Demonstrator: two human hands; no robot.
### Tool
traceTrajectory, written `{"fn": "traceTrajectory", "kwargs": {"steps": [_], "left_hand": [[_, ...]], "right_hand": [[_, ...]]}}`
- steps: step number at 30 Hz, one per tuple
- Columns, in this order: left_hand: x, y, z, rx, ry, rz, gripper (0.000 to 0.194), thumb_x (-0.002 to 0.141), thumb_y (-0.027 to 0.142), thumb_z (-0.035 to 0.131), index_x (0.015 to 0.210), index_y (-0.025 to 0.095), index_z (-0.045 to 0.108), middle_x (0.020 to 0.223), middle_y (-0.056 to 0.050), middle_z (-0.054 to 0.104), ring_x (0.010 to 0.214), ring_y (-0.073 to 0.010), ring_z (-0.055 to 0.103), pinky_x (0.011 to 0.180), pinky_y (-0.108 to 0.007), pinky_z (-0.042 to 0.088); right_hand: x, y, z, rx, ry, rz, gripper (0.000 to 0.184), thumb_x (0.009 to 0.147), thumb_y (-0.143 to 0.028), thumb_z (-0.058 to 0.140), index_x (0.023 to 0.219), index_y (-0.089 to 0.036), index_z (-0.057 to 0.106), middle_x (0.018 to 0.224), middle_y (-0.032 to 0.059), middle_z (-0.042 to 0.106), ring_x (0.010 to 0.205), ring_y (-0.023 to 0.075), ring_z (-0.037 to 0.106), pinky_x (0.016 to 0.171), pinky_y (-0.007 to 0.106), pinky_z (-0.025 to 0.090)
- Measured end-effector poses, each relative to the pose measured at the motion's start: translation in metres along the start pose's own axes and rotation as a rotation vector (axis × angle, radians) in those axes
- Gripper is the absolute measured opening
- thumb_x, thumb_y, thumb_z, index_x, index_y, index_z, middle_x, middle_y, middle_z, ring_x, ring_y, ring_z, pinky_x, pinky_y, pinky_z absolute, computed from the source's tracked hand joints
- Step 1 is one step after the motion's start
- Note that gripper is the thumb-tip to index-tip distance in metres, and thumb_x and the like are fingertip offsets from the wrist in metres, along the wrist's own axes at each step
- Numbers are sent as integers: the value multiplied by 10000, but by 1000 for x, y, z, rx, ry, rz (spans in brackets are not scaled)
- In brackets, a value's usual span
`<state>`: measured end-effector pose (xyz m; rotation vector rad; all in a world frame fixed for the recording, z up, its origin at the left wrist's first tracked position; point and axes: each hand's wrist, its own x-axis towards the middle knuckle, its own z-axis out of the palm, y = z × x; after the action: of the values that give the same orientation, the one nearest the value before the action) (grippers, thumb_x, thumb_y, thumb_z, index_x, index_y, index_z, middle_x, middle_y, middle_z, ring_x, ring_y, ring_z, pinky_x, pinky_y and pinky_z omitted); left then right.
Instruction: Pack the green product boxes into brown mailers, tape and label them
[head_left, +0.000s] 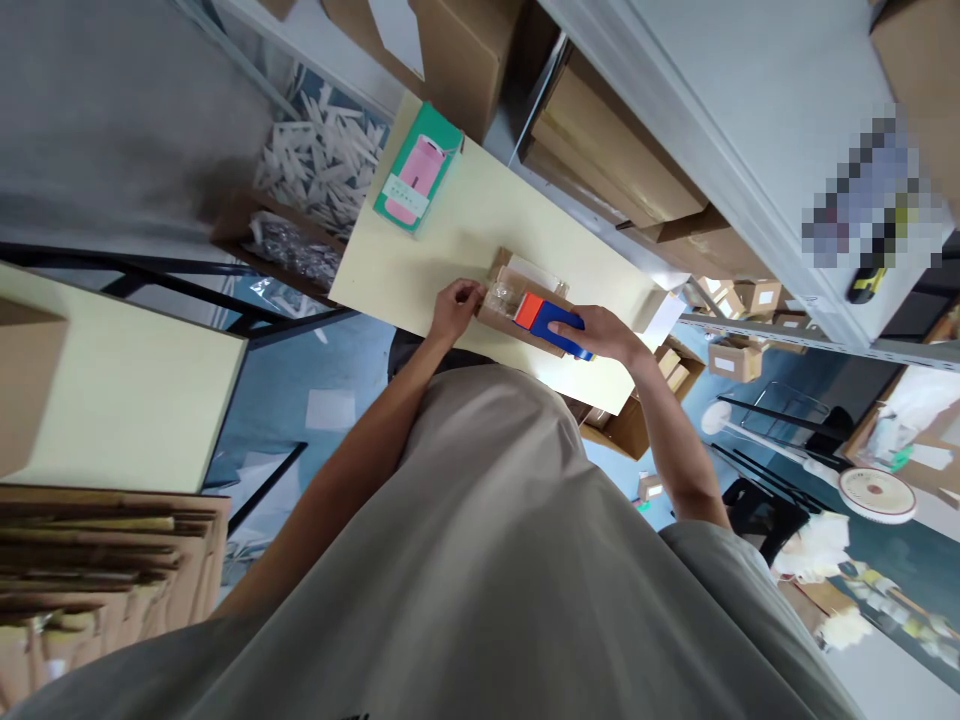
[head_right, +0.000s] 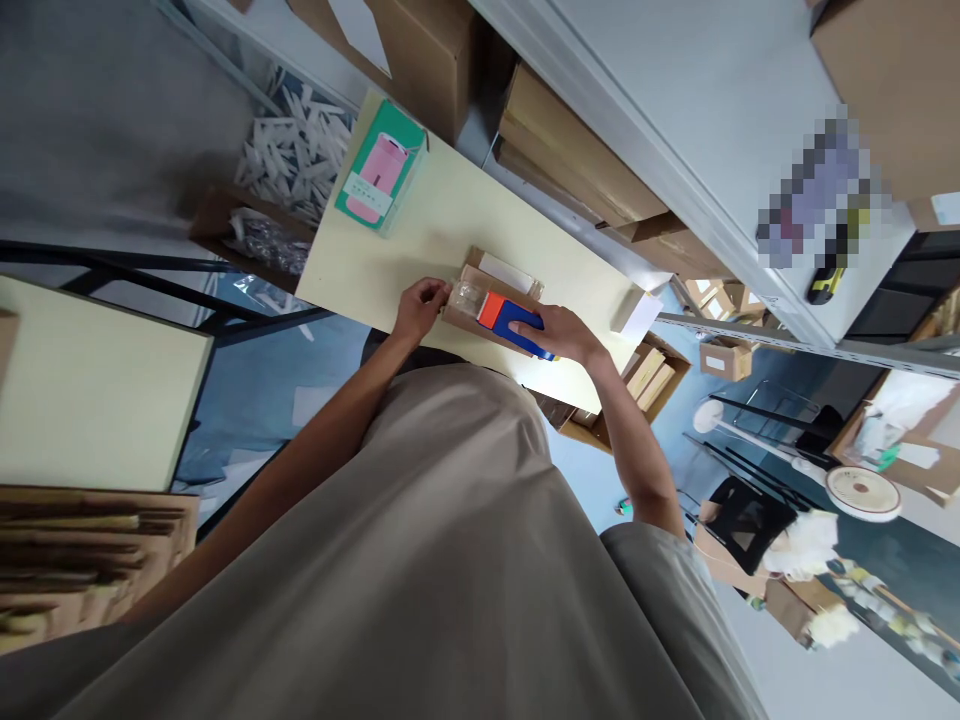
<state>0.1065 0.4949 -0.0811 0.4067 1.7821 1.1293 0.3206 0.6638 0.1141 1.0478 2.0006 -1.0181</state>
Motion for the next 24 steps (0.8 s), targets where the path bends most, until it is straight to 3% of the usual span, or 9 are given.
{"fn": "traceTrajectory", "kwargs": {"steps": [2,4,7,9,11,17,20,24], "left_hand": [[-7,5,-2,36,10,54,661,915,687,799,1377,214,775,1238,-133,812,1045,-227,724,970,-361,591],[-14,15,-5,80,24,172,846,963,756,730,1634,251,624,1541,-179,707,1317,-292,692,1126,-429,558],[-19,34,1,182,-43,430,798,1090,770,507,1704,265,570,1796,-159,508,1681,-359,424,1367,-534,356],[-17,42,12,259,-144,523,747,1124,754,417,1639,266,651,1831,-126,476,1753,-373,309,1428,-583,239],[-13,42,22,322,-211,523,725,1135,746,379,1584,278,703,1825,-107,493,1756,-376,308,1435,-614,217],[-6,29,26,429,-196,512,766,1157,722,296,1601,242,695,1795,-152,522,1711,-336,407,1428,-589,266],[-7,30,24,448,-195,493,744,1157,722,311,1594,261,698,1737,-157,582,1700,-318,429,1419,-561,295],[-8,32,27,412,-194,473,739,1129,761,387,1580,268,704,1697,-173,610,1682,-335,457,1405,-543,334]], "right_hand": [[-1,0,0,20,-12,3,673,1052,-836,594,1091,-178,734,879,106,810,813,263,788,710,331,531],[-1,0,1,23,-5,-11,674,1047,-840,594,1084,-182,737,845,102,802,806,276,783,720,347,533],[-1,2,3,29,11,-36,688,1041,-852,580,1091,-185,744,809,100,790,818,293,776,727,364,541],[0,5,4,24,19,-56,691,1037,-851,582,1106,-183,748,820,104,791,839,295,774,723,358,531],[2,6,6,7,41,-80,683,1029,-841,602,1131,-182,752,859,108,800,868,293,774,717,347,510],[-1,7,5,45,36,-94,626,1000,-814,692,997,-192,766,878,124,820,850,294,788,695,349,505],[-22,28,-5,155,-65,-46,653,996,-834,690,922,-190,767,796,113,817,754,263,792,673,345,546],[-65,77,-20,250,-196,93,714,900,-901,758,827,-191,764,726,106,808,685,250,793,665,348,598]]}}
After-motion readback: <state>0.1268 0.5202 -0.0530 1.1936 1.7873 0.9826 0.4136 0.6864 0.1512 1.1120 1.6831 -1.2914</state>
